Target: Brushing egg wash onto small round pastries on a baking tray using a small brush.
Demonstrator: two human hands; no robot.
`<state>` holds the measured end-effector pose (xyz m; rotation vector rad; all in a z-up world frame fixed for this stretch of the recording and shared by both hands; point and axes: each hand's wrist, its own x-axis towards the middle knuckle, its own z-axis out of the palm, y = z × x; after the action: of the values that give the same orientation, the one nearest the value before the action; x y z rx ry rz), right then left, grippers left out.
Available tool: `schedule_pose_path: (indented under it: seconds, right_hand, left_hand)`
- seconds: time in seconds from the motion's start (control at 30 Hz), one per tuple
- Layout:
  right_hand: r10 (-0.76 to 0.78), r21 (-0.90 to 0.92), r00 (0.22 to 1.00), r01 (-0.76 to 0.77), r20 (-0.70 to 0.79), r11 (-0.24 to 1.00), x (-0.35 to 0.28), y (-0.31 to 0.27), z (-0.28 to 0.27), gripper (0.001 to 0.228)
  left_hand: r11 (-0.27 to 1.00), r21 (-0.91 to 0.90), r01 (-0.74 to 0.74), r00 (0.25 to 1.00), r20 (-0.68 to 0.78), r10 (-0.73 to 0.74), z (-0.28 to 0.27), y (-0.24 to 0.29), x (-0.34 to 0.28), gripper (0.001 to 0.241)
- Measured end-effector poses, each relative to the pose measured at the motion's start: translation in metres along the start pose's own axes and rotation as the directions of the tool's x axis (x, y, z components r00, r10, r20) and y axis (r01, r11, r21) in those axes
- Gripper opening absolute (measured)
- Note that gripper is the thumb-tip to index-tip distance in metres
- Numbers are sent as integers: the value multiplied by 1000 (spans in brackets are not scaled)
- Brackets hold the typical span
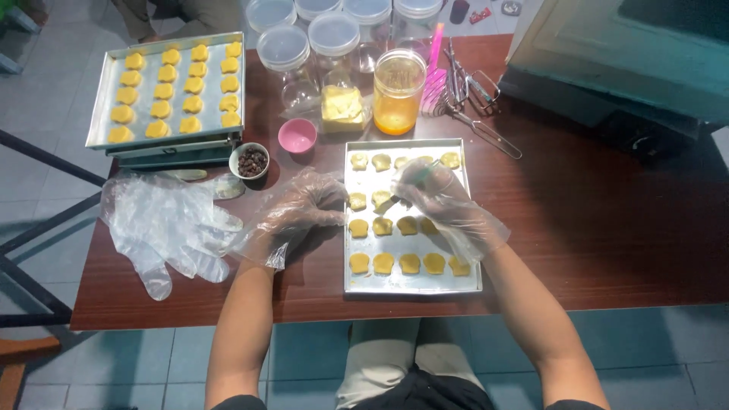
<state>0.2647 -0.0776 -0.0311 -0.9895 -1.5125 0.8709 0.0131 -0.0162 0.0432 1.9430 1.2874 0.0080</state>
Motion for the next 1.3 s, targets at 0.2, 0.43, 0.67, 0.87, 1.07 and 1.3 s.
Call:
schedule_pose_path:
  seconds: [0.2, 0.43, 0.67, 0.87, 1.07, 1.3]
  right_hand:
    - [74, 16, 959, -72, -274, 997, 5, 11, 1, 8]
    - [81, -131, 960, -119, -267, 984, 2, 43, -25, 10]
    - [294, 231, 890, -222, -350, 947, 4, 1, -5, 42]
    - [236, 187, 909, -180, -345, 966, 0, 22, 13, 35]
    - [135, -97, 925, -180, -355, 979, 3, 33, -3, 38]
    - [139, -228, 976, -176, -171, 958, -7, 21, 8, 34]
  left_hand:
    - [999, 44, -6, 1000, -9, 6, 11, -26, 23, 67]
    - [839, -499, -217, 964, 24, 264, -12, 13, -30, 32]
    - [823, -511, -250, 950, 33, 310, -10, -2, -18, 34]
    - [976, 32, -214, 975, -61, 215, -1, -26, 13, 67]
    - [966, -131, -223, 974, -79, 214, 7, -3, -16, 71]
    - [977, -8, -214, 975, -59, 213, -5, -11, -3, 76]
